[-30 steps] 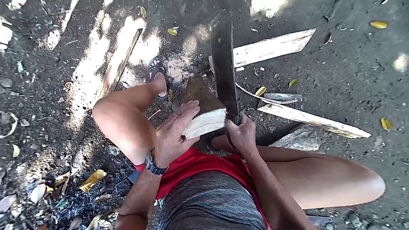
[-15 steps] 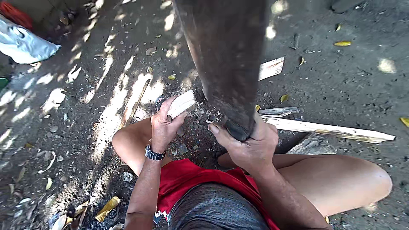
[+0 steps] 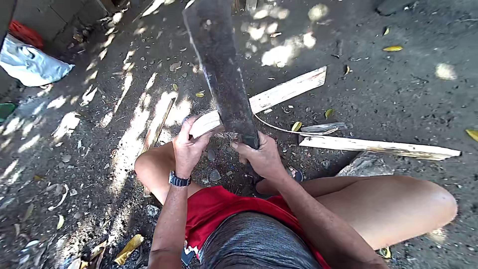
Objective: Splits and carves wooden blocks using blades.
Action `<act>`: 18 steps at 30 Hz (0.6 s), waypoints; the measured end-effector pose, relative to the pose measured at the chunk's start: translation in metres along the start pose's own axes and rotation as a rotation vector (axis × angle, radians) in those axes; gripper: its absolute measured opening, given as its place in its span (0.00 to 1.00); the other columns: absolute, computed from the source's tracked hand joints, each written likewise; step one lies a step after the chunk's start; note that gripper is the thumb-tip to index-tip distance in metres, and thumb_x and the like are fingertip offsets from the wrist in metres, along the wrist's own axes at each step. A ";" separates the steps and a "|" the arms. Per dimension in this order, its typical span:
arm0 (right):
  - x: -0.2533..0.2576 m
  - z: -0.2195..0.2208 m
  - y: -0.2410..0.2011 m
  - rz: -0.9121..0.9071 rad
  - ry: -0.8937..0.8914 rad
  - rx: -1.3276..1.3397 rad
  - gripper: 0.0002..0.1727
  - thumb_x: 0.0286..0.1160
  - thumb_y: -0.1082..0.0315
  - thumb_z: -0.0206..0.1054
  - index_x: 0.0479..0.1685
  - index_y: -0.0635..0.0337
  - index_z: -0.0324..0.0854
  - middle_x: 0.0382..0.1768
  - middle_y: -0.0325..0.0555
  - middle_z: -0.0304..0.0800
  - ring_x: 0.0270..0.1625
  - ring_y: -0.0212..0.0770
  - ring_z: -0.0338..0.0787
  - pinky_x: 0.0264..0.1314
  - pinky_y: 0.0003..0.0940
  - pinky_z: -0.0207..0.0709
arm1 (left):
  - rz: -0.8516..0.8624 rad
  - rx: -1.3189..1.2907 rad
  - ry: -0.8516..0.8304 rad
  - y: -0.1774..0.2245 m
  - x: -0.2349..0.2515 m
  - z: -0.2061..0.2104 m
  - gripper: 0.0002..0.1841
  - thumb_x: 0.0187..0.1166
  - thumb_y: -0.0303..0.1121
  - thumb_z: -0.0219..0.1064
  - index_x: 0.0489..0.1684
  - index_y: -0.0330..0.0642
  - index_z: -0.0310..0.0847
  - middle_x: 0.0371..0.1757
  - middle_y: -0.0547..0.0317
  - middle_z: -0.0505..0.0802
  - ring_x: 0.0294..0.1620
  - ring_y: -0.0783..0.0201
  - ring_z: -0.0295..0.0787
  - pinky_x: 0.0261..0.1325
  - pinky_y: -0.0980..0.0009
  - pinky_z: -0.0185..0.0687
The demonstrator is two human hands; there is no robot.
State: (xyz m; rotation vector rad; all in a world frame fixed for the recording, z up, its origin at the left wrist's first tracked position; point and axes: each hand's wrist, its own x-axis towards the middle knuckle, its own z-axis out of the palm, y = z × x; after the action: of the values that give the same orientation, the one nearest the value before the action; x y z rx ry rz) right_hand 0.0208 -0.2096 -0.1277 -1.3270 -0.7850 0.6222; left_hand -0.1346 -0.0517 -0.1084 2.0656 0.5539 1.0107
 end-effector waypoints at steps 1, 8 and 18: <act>0.001 0.003 0.000 0.019 0.010 0.017 0.12 0.69 0.60 0.79 0.42 0.56 0.86 0.19 0.42 0.87 0.16 0.39 0.85 0.21 0.37 0.85 | 0.000 -0.004 0.002 0.000 0.001 0.000 0.33 0.67 0.26 0.81 0.76 0.49 0.78 0.59 0.58 0.93 0.51 0.65 0.93 0.50 0.65 0.94; 0.001 0.007 -0.053 -0.276 0.201 -0.557 0.21 0.67 0.48 0.78 0.44 0.55 0.84 0.23 0.35 0.85 0.24 0.28 0.84 0.26 0.31 0.79 | -0.020 0.078 0.040 -0.002 0.010 0.007 0.35 0.68 0.31 0.82 0.80 0.54 0.75 0.53 0.57 0.94 0.42 0.65 0.93 0.41 0.64 0.93; -0.001 0.002 -0.085 -0.589 0.285 -0.486 0.17 0.70 0.58 0.79 0.45 0.59 0.82 0.28 0.36 0.88 0.28 0.26 0.87 0.30 0.27 0.85 | -0.014 0.132 0.053 -0.001 0.014 0.008 0.35 0.68 0.33 0.83 0.80 0.55 0.76 0.52 0.57 0.95 0.40 0.65 0.94 0.40 0.64 0.93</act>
State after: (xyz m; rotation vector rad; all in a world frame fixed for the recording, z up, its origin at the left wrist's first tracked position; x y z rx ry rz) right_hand 0.0156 -0.2220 -0.0434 -1.4772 -1.0659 -0.2385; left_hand -0.1197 -0.0455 -0.1058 2.1518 0.6778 1.0476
